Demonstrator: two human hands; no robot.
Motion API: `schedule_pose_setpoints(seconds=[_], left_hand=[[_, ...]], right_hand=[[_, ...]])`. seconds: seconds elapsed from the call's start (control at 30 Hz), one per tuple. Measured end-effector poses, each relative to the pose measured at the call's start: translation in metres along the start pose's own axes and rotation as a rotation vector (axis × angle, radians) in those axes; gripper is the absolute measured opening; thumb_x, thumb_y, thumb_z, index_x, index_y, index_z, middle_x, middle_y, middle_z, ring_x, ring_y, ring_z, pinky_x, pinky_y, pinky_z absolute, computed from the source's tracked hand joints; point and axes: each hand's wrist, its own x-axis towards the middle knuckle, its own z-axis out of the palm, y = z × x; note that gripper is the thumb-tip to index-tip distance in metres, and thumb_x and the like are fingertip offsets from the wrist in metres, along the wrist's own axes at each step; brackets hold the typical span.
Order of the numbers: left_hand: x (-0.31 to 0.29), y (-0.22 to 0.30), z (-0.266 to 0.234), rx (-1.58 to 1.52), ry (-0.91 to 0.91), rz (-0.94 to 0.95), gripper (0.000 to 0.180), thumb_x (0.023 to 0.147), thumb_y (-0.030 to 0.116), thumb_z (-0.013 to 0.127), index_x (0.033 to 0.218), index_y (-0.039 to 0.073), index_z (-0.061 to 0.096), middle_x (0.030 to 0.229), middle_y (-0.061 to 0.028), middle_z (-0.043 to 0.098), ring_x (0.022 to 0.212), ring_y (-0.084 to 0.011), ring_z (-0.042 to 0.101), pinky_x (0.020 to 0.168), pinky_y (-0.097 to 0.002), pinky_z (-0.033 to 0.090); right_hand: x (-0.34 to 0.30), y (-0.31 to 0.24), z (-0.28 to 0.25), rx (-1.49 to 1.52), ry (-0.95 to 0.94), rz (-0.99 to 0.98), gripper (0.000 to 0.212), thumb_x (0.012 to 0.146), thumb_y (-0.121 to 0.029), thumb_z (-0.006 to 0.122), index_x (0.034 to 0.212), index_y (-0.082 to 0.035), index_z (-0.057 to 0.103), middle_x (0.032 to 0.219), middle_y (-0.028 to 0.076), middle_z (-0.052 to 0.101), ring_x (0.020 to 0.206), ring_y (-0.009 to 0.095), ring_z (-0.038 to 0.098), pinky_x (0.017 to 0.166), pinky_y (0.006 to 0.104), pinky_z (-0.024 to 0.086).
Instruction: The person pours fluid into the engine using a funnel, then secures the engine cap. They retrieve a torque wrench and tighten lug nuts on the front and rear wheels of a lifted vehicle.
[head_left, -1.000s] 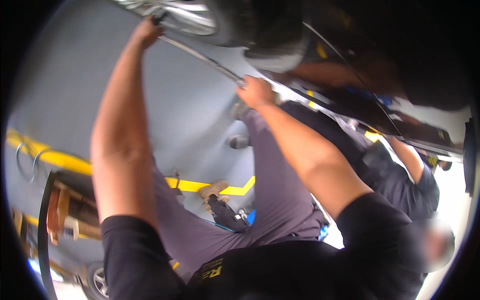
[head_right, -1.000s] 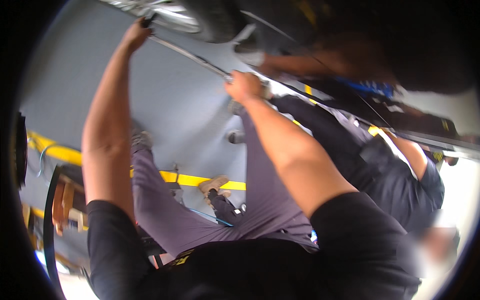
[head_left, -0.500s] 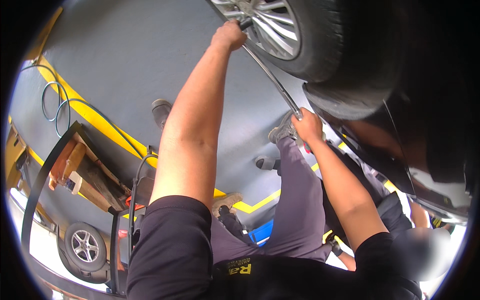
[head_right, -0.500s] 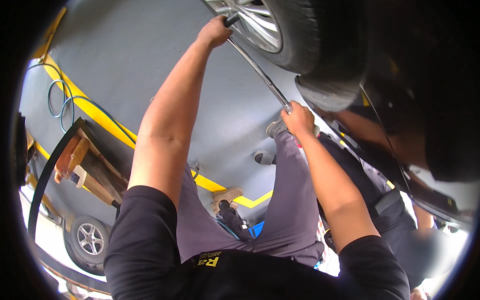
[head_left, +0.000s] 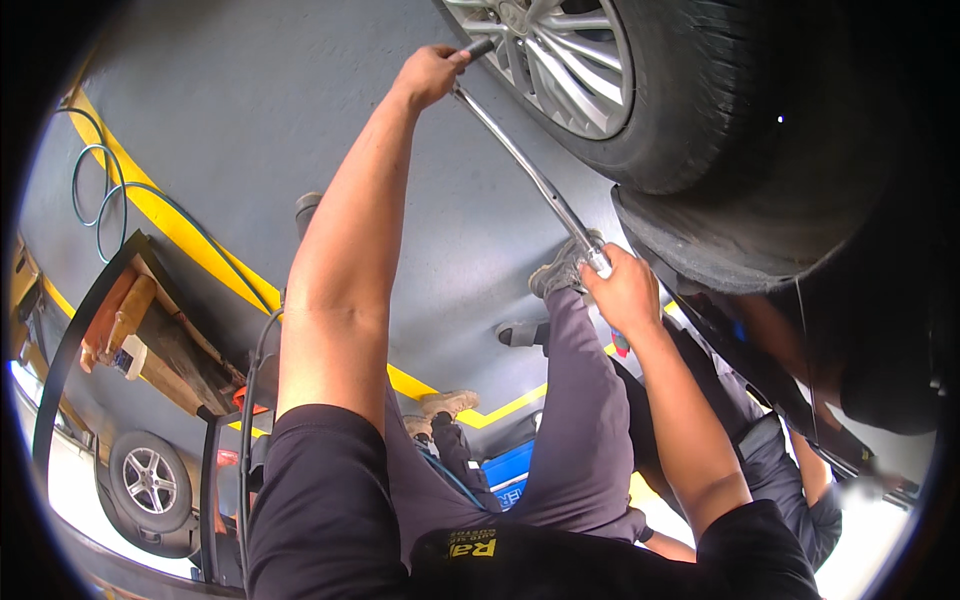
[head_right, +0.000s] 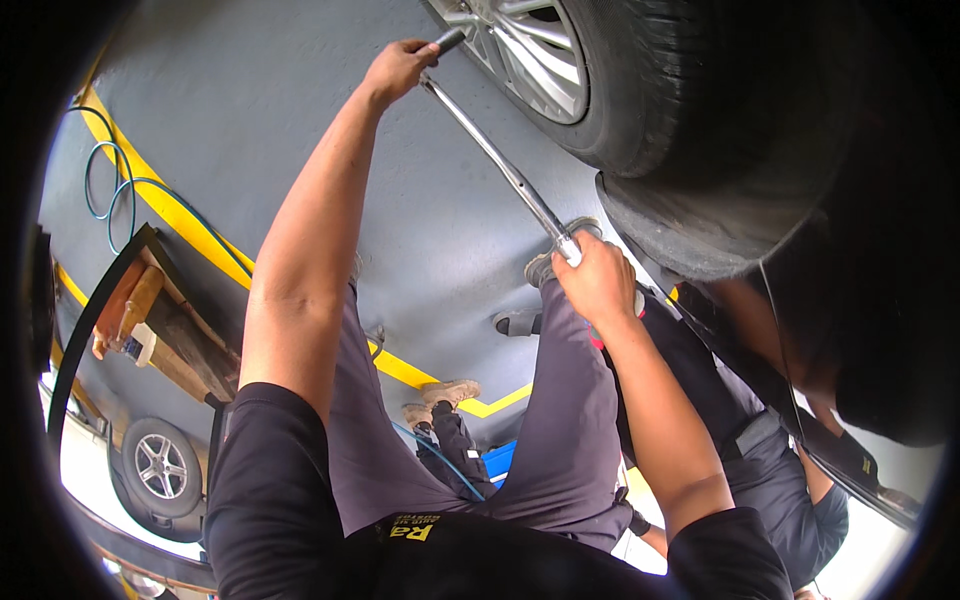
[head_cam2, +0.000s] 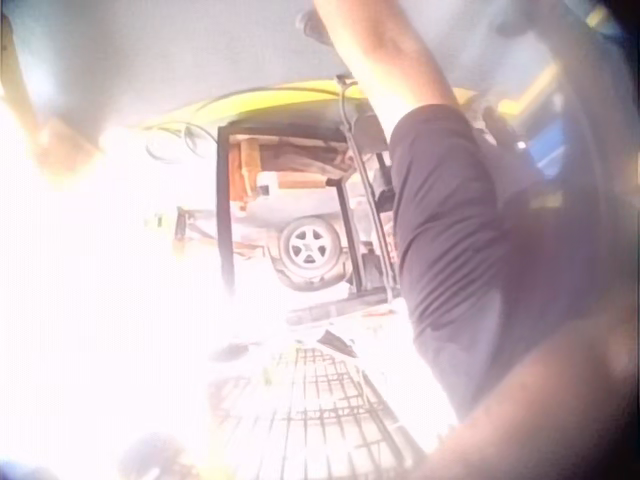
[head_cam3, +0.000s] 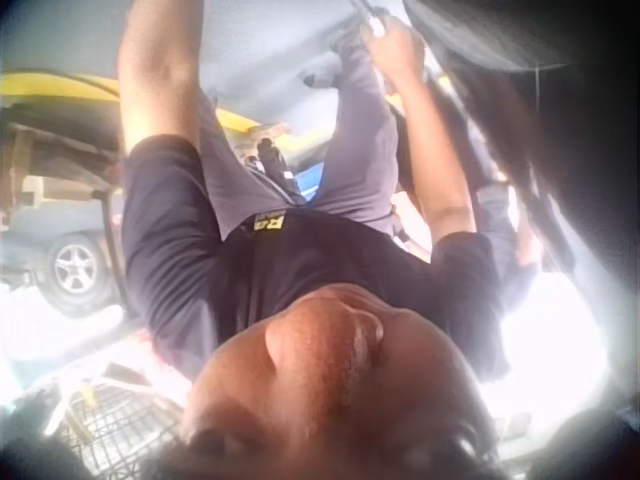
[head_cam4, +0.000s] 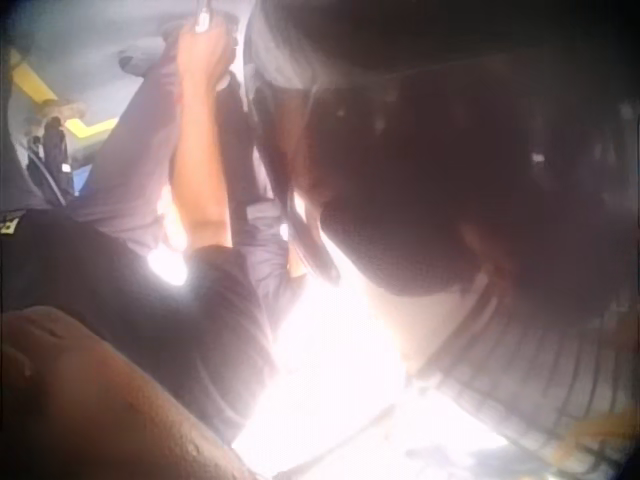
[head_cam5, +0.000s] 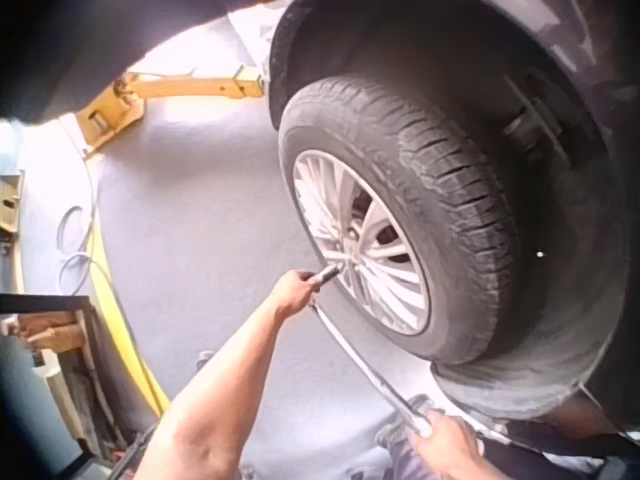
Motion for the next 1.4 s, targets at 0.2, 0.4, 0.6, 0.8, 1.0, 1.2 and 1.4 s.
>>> schedule_pose_setpoints(seconds=[0.2, 0.4, 0.6, 0.8, 1.0, 1.2, 1.4], left_hand=[[0.043, 0.021, -0.001, 0.060, 0.123, -0.066, 0.047, 0.100, 0.047, 0.065, 0.130, 0.012, 0.074, 0.120, -0.0119, 0.077, 0.117, -0.0314, 0.071, 0.103, -0.0434, 0.052], [0.049, 0.035, 0.007, 0.005, 0.118, -0.106, 0.050, 0.096, 0.048, 0.070, 0.128, 0.011, 0.075, 0.122, -0.0162, 0.076, 0.120, -0.0325, 0.069, 0.103, -0.0436, 0.052], [0.050, 0.035, 0.004, 0.215, 0.084, -0.021, 0.054, 0.097, 0.041, 0.070, 0.139, 0.006, 0.067, 0.120, -0.0187, 0.075, 0.115, -0.0360, 0.071, 0.102, -0.0446, 0.052], [0.040, 0.033, 0.006, 0.308, 0.088, 0.033, 0.051, 0.098, 0.039, 0.070, 0.140, 0.011, 0.065, 0.120, -0.0179, 0.075, 0.115, -0.0350, 0.071, 0.101, -0.0455, 0.053], [0.045, 0.033, 0.006, 0.275, 0.041, -0.050, 0.049, 0.097, 0.043, 0.069, 0.138, 0.018, 0.066, 0.132, -0.0137, 0.071, 0.125, -0.0345, 0.065, 0.105, -0.0475, 0.052], [0.047, 0.019, 0.006, 0.155, 0.073, 0.111, 0.054, 0.098, 0.050, 0.069, 0.134, 0.010, 0.070, 0.122, -0.0194, 0.074, 0.117, -0.0388, 0.068, 0.101, -0.0467, 0.053], [0.018, 0.010, -0.021, -0.053, 0.129, 0.020, 0.053, 0.100, 0.050, 0.068, 0.127, 0.005, 0.075, 0.099, -0.0111, 0.076, 0.091, -0.0228, 0.069, 0.087, -0.0383, 0.053]], right_hand=[[0.026, -0.020, -0.027, 0.072, -0.019, 0.011, 0.033, 0.089, -0.034, 0.073, 0.100, -0.003, 0.072, 0.087, 0.023, 0.074, 0.091, 0.044, 0.072, 0.084, 0.0524, 0.054], [0.026, -0.023, -0.038, -0.008, 0.010, 0.050, 0.045, 0.089, -0.036, 0.075, 0.113, 0.002, 0.072, 0.095, 0.026, 0.074, 0.097, 0.046, 0.071, 0.088, 0.0512, 0.053], [0.066, -0.011, 0.024, -0.060, 0.014, 0.122, 0.033, 0.090, -0.038, 0.069, 0.100, -0.008, 0.073, 0.096, 0.023, 0.075, 0.098, 0.045, 0.072, 0.089, 0.0541, 0.055], [0.071, -0.003, 0.041, -0.074, 0.083, 0.055, 0.030, 0.089, -0.037, 0.067, 0.100, -0.009, 0.074, 0.094, 0.020, 0.077, 0.094, 0.043, 0.074, 0.087, 0.0527, 0.057], [0.078, 0.006, 0.047, -0.130, 0.051, 0.084, 0.030, 0.089, -0.037, 0.067, 0.099, -0.009, 0.073, 0.090, 0.020, 0.077, 0.091, 0.042, 0.074, 0.085, 0.0530, 0.057], [0.058, -0.001, 0.036, -0.028, 0.070, 0.007, 0.031, 0.089, -0.036, 0.068, 0.094, -0.006, 0.068, 0.087, 0.025, 0.072, 0.092, 0.049, 0.069, 0.082, 0.0569, 0.053], [0.006, -0.036, -0.025, 0.008, -0.043, -0.024, 0.034, 0.090, -0.033, 0.072, 0.103, -0.001, 0.069, 0.092, 0.027, 0.073, 0.094, 0.048, 0.070, 0.085, 0.0549, 0.053]])
